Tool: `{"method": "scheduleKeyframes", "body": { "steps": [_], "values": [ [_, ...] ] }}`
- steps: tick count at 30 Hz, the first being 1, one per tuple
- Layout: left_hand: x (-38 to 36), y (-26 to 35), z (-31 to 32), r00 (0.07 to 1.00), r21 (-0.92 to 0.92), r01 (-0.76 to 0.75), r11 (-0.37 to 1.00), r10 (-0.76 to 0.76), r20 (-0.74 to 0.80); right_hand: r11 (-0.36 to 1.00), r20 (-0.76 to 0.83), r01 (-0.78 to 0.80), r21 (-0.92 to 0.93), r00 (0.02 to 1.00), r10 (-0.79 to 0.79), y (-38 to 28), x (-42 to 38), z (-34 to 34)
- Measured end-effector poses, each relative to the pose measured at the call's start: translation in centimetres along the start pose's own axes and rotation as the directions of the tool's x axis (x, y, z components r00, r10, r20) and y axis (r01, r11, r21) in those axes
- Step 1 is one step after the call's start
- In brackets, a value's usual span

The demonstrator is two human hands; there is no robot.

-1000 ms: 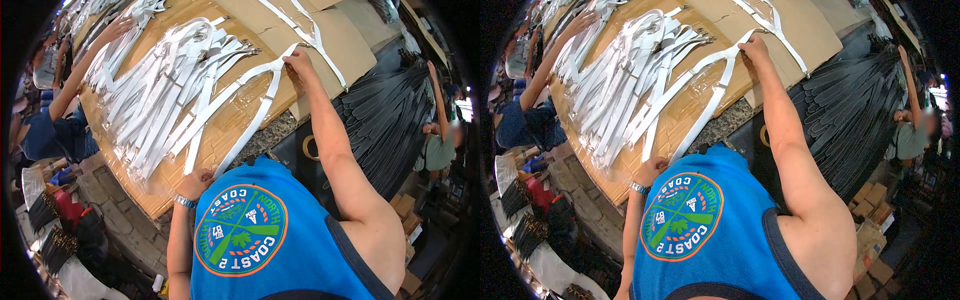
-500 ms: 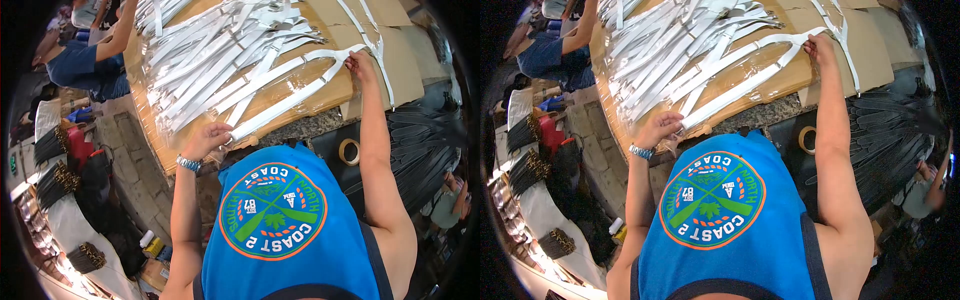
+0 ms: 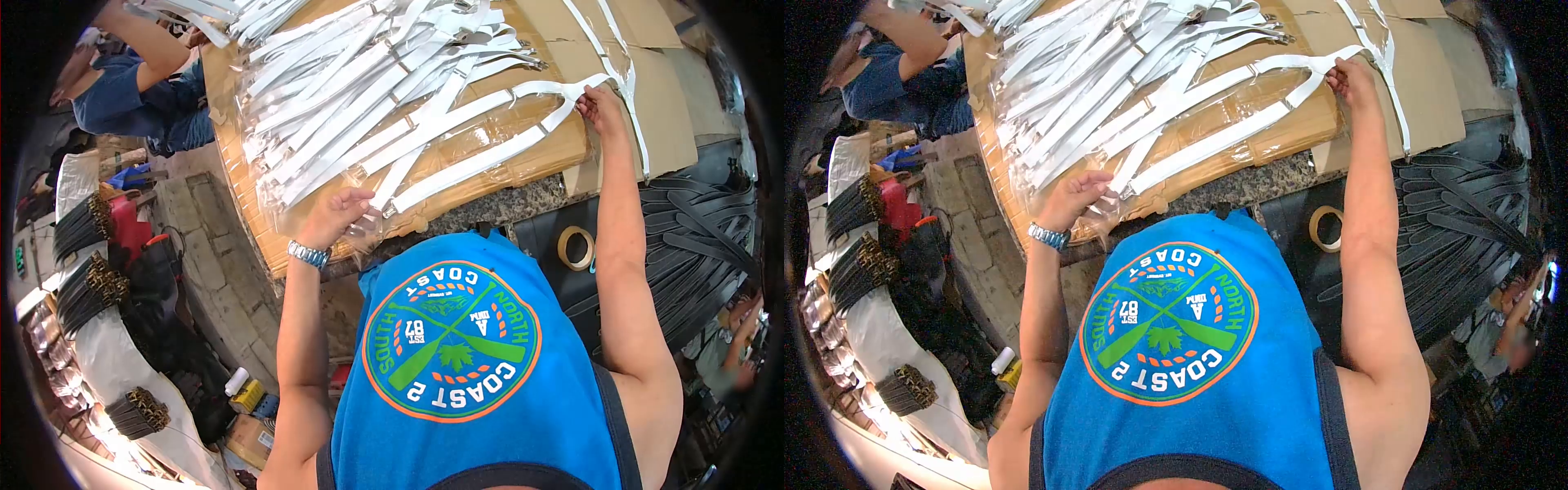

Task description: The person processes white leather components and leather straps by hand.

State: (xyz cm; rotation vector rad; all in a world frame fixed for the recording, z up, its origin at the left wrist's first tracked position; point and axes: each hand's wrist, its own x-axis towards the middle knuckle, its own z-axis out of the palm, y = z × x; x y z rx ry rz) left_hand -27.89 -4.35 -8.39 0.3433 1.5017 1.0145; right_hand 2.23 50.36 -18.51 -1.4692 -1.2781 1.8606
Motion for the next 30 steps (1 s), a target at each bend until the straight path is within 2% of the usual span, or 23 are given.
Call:
{"method": "scheduleKeyframes", "body": {
  "steps": [3, 6, 9, 11, 14, 17, 20, 21, 22, 23, 24, 26, 28, 29, 30],
  "values": [
    [-0.5, 0.7, 0.1, 0.996, -0.052, 0.037, 0.998, -0.041, -0.082, 1.0, -0.023, -0.005, -0.002, 1.0, 0.005, 0.0, 0.0, -0.1],
    [-0.7, 1.4, 0.1, 0.976, 0.05, 0.088, 0.995, -0.076, -0.203, 1.0, -0.036, -0.012, -0.011, 0.999, 0.011, 0.0, 0.0, -0.1],
    [-0.7, 0.4, -0.3, 0.939, -0.01, 0.016, 1.0, -0.018, -0.343, 1.0, -0.034, -0.011, -0.02, 0.999, 0.011, -0.2, -0.4, 0.1],
    [-1.6, 0.4, -0.3, 0.91, 0.023, 0.011, 1.0, -0.001, -0.415, 1.0, -0.022, -0.002, -0.029, 1.0, 0.002, -0.2, -0.6, 0.1],
    [-3.1, 0.2, -0.5, 0.885, 0.025, 0.043, 0.999, -0.027, -0.466, 0.99, -0.117, 0.029, -0.138, 0.992, -0.045, -1.1, -2.4, 0.8],
    [-4.8, 0.3, -0.8, 0.895, -0.079, 0.108, 0.991, -0.132, -0.427, 0.814, -0.258, 0.177, -0.553, 0.893, -0.369, -2.9, -7.2, 3.2],
    [-5.4, 1.3, 0.1, 0.92, -0.192, 0.114, 0.975, -0.176, -0.351, 0.495, 0.13, 0.517, -0.699, 0.772, -0.622, -1.5, -12.0, 5.3],
    [-5.2, 1.9, 1.2, 0.926, -0.221, 0.1, 0.97, -0.172, -0.335, 0.616, 0.19, 0.483, -0.623, 0.857, -0.479, -1.5, -16.1, 8.1],
    [-5.0, 2.4, 2.3, 0.933, -0.248, 0.087, 0.965, -0.166, -0.318, 0.634, 0.276, 0.495, -0.595, 0.866, -0.417, -0.9, -20.1, 10.8],
    [-4.5, 2.9, 3.3, 0.945, -0.233, 0.091, 0.968, -0.158, -0.286, 0.668, 0.346, 0.369, -0.646, 0.922, -0.175, -0.7, -23.7, 13.2],
    [-3.6, 3.5, 4.3, 0.956, -0.218, 0.095, 0.971, -0.15, -0.252, 0.711, 0.502, 0.427, -0.559, 0.856, -0.12, 0.0, -26.7, 15.0],
    [-1.5, 4.4, 6.1, 0.98, -0.174, 0.082, 0.981, -0.111, -0.166, 0.656, 0.682, 0.622, -0.426, 0.698, -0.219, 0.8, -30.6, 18.1],
    [0.4, 5.1, 7.7, 0.997, -0.124, 0.045, 0.991, -0.053, -0.064, 0.668, 0.685, 0.635, -0.388, 0.684, -0.253, 3.8, -31.5, 20.4],
    [0.5, 6.0, 8.8, 0.998, -0.065, 0.045, 0.997, -0.048, -0.048, 0.686, 0.677, 0.599, -0.413, 0.706, -0.208, 4.6, -31.6, 20.9],
    [0.3, 6.1, 9.1, 0.992, 0.091, -0.007, 0.996, 0.019, -0.124, 0.7, 0.664, 0.562, -0.441, 0.729, -0.167, 4.9, -31.3, 21.3]
  ]
}}
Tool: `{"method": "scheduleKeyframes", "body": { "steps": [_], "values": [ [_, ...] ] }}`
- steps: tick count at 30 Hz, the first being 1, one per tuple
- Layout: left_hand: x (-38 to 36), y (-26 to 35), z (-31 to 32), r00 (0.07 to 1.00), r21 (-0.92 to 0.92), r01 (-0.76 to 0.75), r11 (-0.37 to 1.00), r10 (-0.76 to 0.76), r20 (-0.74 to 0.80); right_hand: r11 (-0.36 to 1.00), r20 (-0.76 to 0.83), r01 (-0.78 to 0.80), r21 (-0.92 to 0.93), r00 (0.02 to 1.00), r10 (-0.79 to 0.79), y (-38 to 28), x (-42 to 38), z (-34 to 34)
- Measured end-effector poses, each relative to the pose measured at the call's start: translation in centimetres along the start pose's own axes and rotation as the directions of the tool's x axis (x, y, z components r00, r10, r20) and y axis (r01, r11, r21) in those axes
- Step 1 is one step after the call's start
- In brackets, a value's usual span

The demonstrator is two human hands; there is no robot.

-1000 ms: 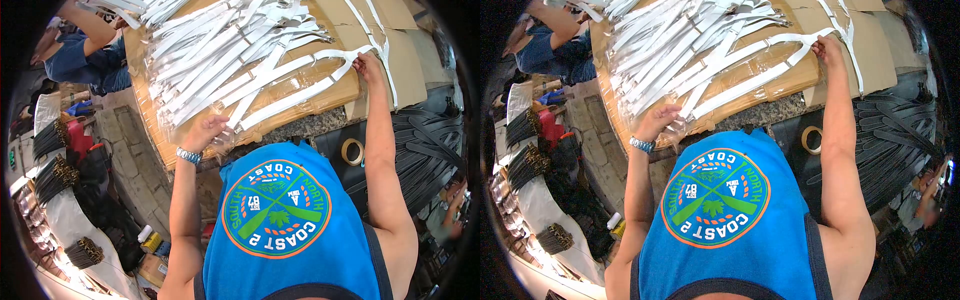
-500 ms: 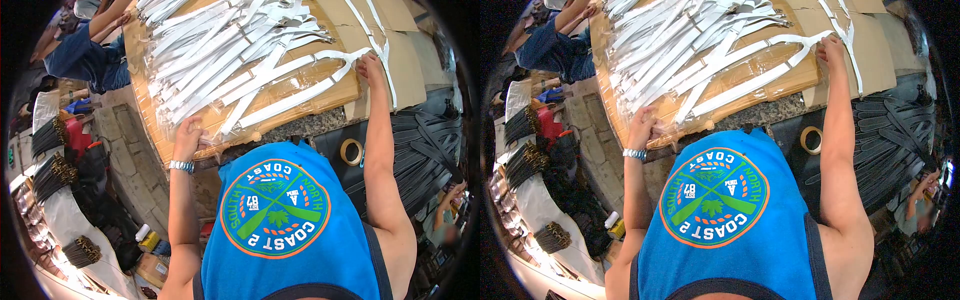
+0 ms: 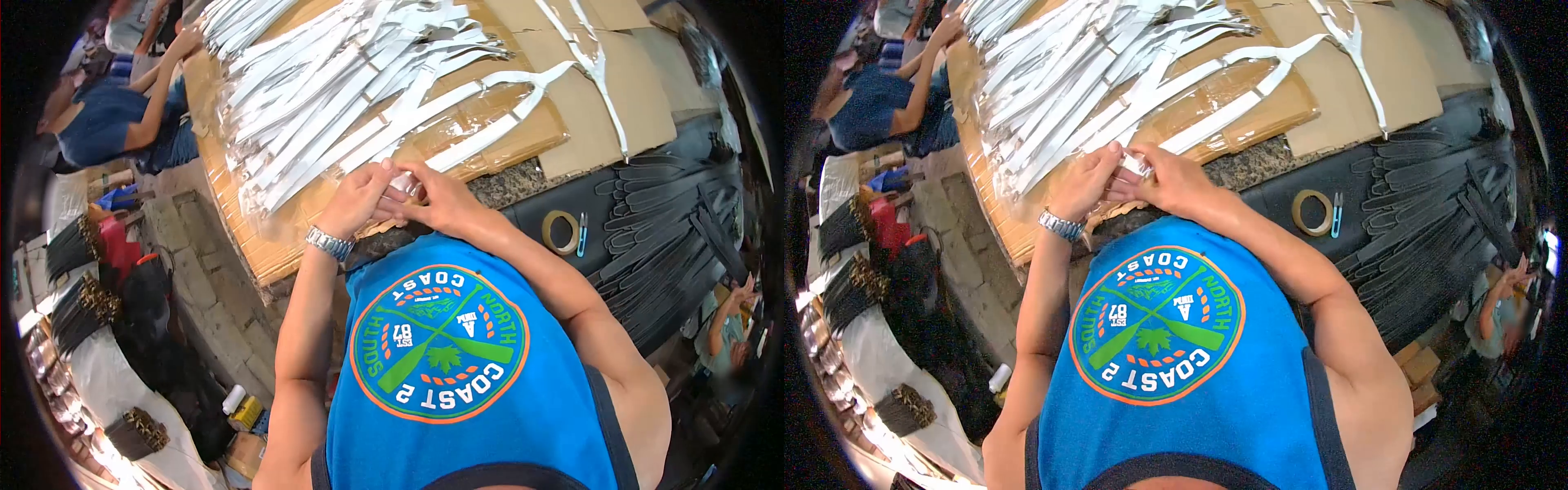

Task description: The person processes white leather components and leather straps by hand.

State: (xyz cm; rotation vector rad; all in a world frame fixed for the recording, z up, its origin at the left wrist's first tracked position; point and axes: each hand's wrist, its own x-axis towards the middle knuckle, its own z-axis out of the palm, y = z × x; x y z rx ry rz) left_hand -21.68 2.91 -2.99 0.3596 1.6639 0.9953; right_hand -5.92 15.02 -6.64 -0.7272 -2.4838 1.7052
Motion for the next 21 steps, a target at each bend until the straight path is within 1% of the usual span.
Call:
{"method": "scheduleKeyframes", "body": {
  "steps": [1, 2, 3, 4, 5, 6, 7, 8, 10, 11, 12, 14, 16, 17, 18, 21],
  "values": [
    [0.0, 0.3, 0.3, 0.995, 0.152, -0.072, 0.986, 0.082, -0.063, 0.999, 0.0, -0.05, 0.0, 0.999, 0.05, 0.6, 0.3, 0.2],
    [0.2, 0.8, 0.6, 0.977, 0.301, -0.147, 0.942, 0.185, -0.102, 1.0, -0.063, 0.009, 0.007, 0.998, -0.009, 3.0, 0.7, 1.6],
    [0.7, -0.6, 0.3, 0.948, 0.37, -0.178, 0.912, 0.259, -0.182, 1.0, -0.079, -0.022, -0.002, 0.997, 0.022, 2.3, 0.4, 1.1],
    [1.3, -2.0, -0.5, 0.943, 0.449, -0.185, 0.874, 0.287, -0.17, 1.0, -0.106, -0.013, 0.005, 0.994, 0.014, 3.4, 0.4, 1.4],
    [2.2, -4.5, -1.2, 0.872, 0.596, -0.271, 0.756, 0.455, -0.18, 0.999, -0.127, 0.012, 0.046, 0.992, -0.006, 4.0, 0.7, 1.4],
    [1.1, -4.4, -0.4, 0.844, 0.665, -0.303, 0.683, 0.517, -0.146, 0.998, -0.151, 0.012, 0.067, 0.989, -0.002, 4.4, 0.6, 1.5],
    [1.1, -5.6, -0.5, 0.802, 0.658, -0.408, 0.632, 0.593, -0.072, 0.997, -0.168, -0.005, 0.075, 0.986, 0.018, 4.2, 0.5, 1.3],
    [1.2, -6.5, -0.3, 0.799, 0.665, -0.429, 0.612, 0.6, -0.037, 0.996, -0.177, -0.017, 0.089, 0.984, 0.033, 4.2, 0.3, 0.8],
    [1.4, -8.3, -0.2, 0.807, 0.678, -0.441, 0.588, 0.59, 0.014, 1.0, -0.233, -0.025, -0.019, 0.972, 0.02, 4.8, 0.3, -0.2],
    [1.6, -9.0, -0.1, 0.829, 0.674, -0.39, 0.627, 0.558, -0.04, 0.997, -0.243, -0.028, -0.065, 0.97, 0.012, 5.0, 0.5, -0.2],
    [1.9, -9.3, -0.1, 0.821, 0.695, -0.371, 0.616, 0.567, -0.064, 0.989, -0.223, -0.097, -0.11, 0.972, 0.071, 5.9, 1.2, 0.0],
    [1.8, -9.4, 0.4, 0.806, 0.742, -0.311, 0.594, 0.578, -0.125, 0.97, -0.299, -0.123, -0.209, 0.953, 0.056, 6.1, 1.3, -0.3],
    [1.7, -8.9, 0.9, 0.759, 0.744, -0.345, 0.572, 0.636, -0.138, 0.959, -0.267, -0.131, -0.252, 0.962, 0.061, 6.5, 1.5, -1.0],
    [2.1, -9.5, 1.0, 0.721, 0.758, -0.363, 0.542, 0.679, -0.14, 0.957, -0.271, -0.117, -0.264, 0.962, 0.043, 6.2, 1.4, -1.3],
    [2.0, -9.2, 1.3, 0.716, 0.774, -0.349, 0.529, 0.683, -0.144, 0.954, -0.282, -0.106, -0.28, 0.959, 0.024, 6.0, 1.4, -1.5],
    [1.9, -8.4, 2.4, 0.7, 0.82, -0.337, 0.463, 0.706, -0.111, 0.954, -0.286, -0.126, -0.272, 0.957, 0.044, 5.1, 0.9, -2.2]
  ]
}}
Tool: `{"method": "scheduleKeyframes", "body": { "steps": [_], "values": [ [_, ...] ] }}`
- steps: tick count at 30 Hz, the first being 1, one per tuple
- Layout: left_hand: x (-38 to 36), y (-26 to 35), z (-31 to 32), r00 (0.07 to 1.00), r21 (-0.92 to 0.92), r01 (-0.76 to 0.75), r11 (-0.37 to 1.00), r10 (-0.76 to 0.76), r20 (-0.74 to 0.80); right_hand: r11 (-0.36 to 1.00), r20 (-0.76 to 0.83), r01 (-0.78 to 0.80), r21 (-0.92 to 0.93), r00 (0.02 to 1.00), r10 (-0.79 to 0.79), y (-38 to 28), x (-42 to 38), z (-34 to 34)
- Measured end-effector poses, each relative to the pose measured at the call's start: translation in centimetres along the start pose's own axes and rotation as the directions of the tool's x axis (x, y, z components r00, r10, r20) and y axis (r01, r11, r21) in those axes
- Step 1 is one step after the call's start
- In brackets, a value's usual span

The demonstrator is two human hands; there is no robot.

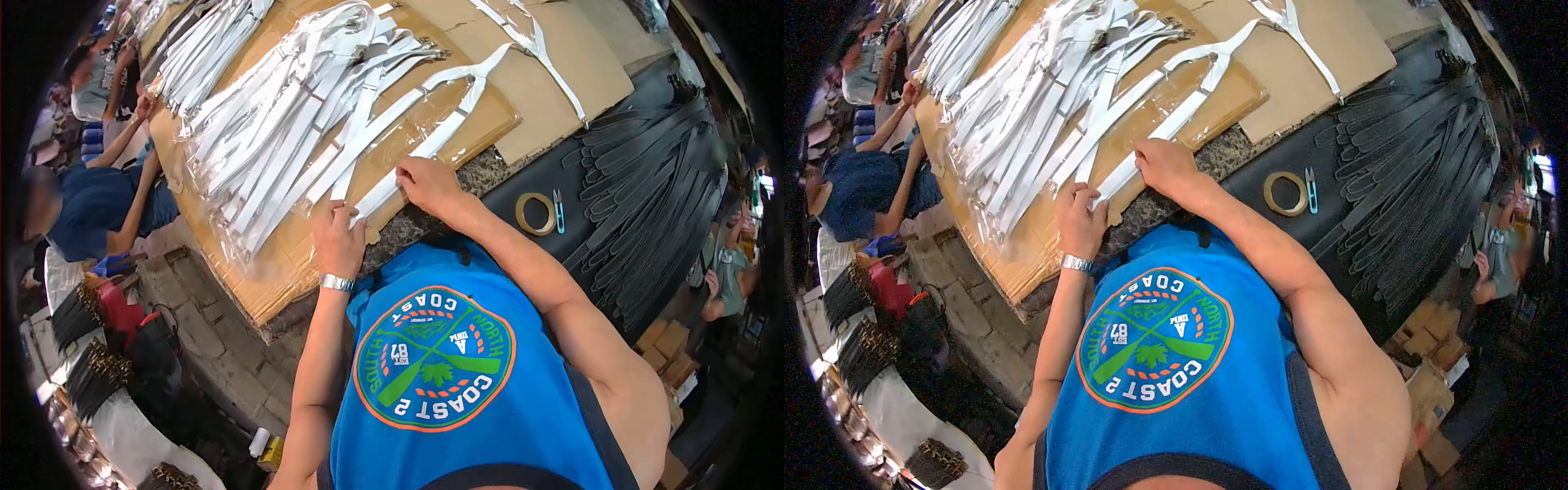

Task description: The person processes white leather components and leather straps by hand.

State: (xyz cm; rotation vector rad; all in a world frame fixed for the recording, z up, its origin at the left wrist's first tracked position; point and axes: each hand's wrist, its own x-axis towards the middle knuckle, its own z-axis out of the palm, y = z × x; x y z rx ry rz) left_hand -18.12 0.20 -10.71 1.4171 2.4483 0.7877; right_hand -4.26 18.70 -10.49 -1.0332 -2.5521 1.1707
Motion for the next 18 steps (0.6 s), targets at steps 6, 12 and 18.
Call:
{"method": "scheduleKeyframes", "body": {
  "steps": [6, 12, 18],
  "values": [
    [0.9, -0.3, 1.1, 0.999, -0.012, -0.048, 0.999, 0.048, 0.024, 0.998, -0.142, -0.061, -0.004, 0.988, 0.059, 2.2, -5.4, -4.0],
    [1.8, -1.0, 1.7, 0.997, -0.085, -0.06, 0.995, 0.063, 0.034, 0.93, -0.288, -0.358, 0.077, 0.885, 0.365, 9.8, -12.8, -8.3],
    [3.1, -0.9, 1.3, 0.993, -0.08, -0.013, 0.997, 0.022, 0.112, 0.696, -0.322, -0.453, 0.557, 0.654, 0.684, 18.2, -12.2, -10.6]
  ]
}}
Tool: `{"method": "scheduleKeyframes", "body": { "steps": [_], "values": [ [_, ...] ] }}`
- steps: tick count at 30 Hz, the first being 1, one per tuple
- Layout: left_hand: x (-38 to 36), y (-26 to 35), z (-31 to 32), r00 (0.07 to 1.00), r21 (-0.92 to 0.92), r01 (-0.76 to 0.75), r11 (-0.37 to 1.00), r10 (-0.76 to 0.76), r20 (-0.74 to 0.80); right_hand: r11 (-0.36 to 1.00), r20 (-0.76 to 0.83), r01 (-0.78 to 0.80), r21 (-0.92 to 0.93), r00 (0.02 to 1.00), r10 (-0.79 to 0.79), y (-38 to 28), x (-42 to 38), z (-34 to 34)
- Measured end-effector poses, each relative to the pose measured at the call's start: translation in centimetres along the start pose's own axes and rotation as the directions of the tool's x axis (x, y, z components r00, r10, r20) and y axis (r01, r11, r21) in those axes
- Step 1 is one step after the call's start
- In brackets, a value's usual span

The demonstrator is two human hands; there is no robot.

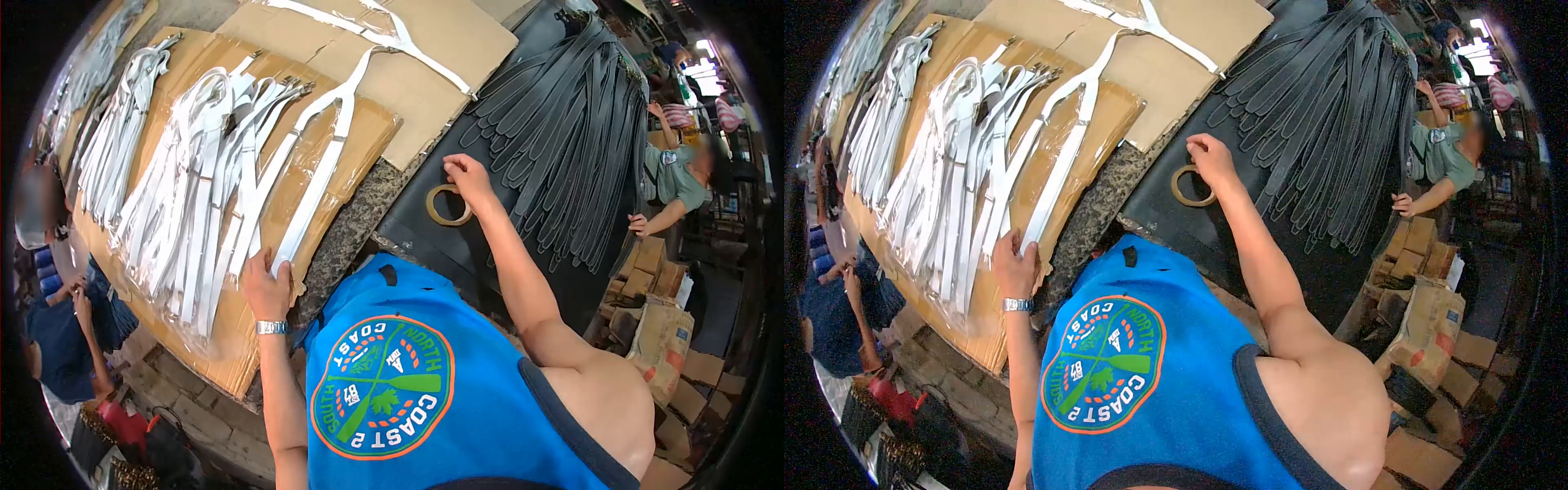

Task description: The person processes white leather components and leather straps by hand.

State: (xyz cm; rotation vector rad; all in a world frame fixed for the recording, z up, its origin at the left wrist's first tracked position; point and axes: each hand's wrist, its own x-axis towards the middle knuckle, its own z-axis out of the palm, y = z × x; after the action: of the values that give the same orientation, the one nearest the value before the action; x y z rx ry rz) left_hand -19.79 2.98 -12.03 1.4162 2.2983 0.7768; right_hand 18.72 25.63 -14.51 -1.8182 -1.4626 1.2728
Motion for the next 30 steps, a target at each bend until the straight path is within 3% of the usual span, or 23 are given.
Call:
{"method": "scheduleKeyframes", "body": {
  "steps": [1, 5, 11, 13, 19, 26, 27, 29, 30],
  "values": [
    [0.2, 0.1, 0.0, 1.0, -0.023, 0.0, 1.0, 0.0, 0.001, 0.985, 0.028, -0.114, 0.133, 0.993, 0.111, -0.4, 0.4, 0.3],
    [1.2, 1.7, -0.8, 0.992, 0.048, 0.087, 0.995, -0.091, 0.086, 0.901, 0.18, -0.298, 0.315, 0.951, 0.251, -1.1, 1.9, 1.4],
    [1.9, 2.5, -1.4, 0.963, 0.092, 0.119, 0.989, -0.138, 0.233, 0.895, 0.2, -0.332, 0.3, 0.939, 0.281, -2.5, 2.5, 2.1],
    [1.9, 1.9, -1.2, 0.963, 0.012, 0.106, 0.994, -0.106, 0.248, 0.892, 0.2, -0.331, 0.307, 0.939, 0.279, -2.1, 3.1, 2.5],
    [2.8, 2.2, -2.2, 0.896, 0.019, 0.201, 0.979, -0.191, 0.401, 0.875, 0.219, -0.306, 0.375, 0.947, 0.237, -1.4, 3.7, 2.6],
    [3.2, -2.8, -0.6, 0.823, -0.177, 0.236, 0.955, -0.1, 0.56, 0.938, 0.153, -0.172, 0.302, 0.98, 0.13, -5.1, -0.6, 2.1],
    [3.6, -0.6, -2.2, 0.778, -0.081, 0.231, 0.97, -0.134, 0.614, 0.957, 0.217, -0.127, 0.261, 0.974, 0.07, -4.9, -1.1, 2.4],
    [3.6, -0.3, -2.8, 0.766, -0.15, 0.213, 0.965, -0.07, 0.639, 0.96, 0.343, -0.097, 0.261, 0.939, 0.001, -7.0, -3.9, 3.7],
    [4.3, 1.2, -3.8, 0.662, -0.093, 0.27, 0.958, -0.115, 0.741, 0.964, 0.389, -0.094, 0.249, 0.921, -0.011, -7.8, -5.6, 5.0]
  ]
}}
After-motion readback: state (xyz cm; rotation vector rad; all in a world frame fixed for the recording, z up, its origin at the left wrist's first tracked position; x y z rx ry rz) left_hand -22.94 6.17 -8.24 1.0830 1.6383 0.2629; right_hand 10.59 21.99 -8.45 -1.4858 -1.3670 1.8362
